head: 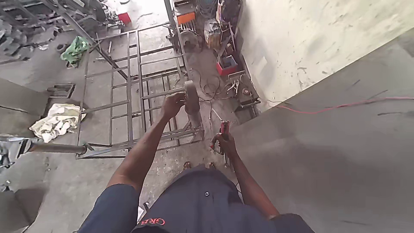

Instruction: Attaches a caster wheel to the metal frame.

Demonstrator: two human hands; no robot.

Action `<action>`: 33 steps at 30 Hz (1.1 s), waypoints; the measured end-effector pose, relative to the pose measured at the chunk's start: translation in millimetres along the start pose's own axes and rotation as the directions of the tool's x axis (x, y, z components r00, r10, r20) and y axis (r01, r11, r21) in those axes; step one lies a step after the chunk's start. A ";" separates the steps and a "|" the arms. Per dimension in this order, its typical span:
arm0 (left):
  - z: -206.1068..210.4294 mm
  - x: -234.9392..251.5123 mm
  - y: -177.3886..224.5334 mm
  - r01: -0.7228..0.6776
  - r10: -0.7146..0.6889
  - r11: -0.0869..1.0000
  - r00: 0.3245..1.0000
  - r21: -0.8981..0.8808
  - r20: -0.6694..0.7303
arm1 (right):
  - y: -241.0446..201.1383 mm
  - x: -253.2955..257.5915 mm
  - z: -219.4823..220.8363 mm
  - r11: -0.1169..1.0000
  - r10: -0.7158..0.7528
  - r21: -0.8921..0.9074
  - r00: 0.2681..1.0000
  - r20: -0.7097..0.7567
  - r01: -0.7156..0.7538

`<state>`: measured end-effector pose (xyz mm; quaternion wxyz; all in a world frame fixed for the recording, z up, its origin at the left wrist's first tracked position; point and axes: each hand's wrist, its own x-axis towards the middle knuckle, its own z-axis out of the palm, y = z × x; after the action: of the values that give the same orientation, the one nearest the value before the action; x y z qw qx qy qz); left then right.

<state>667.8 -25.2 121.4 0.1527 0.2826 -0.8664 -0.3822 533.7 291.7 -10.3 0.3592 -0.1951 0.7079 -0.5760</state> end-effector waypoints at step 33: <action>-1.1 -2.5 5.1 0.001 0.001 0.994 1.000 0.106 -0.023 | 74.4 52.7 35.1 0.944 0.317 -0.095 0.948 -0.004 -0.316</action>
<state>668.5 -21.5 125.9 0.1473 0.2947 -0.8837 -0.3324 534.5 251.0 -99.1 0.4415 -0.0991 0.7544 -0.4755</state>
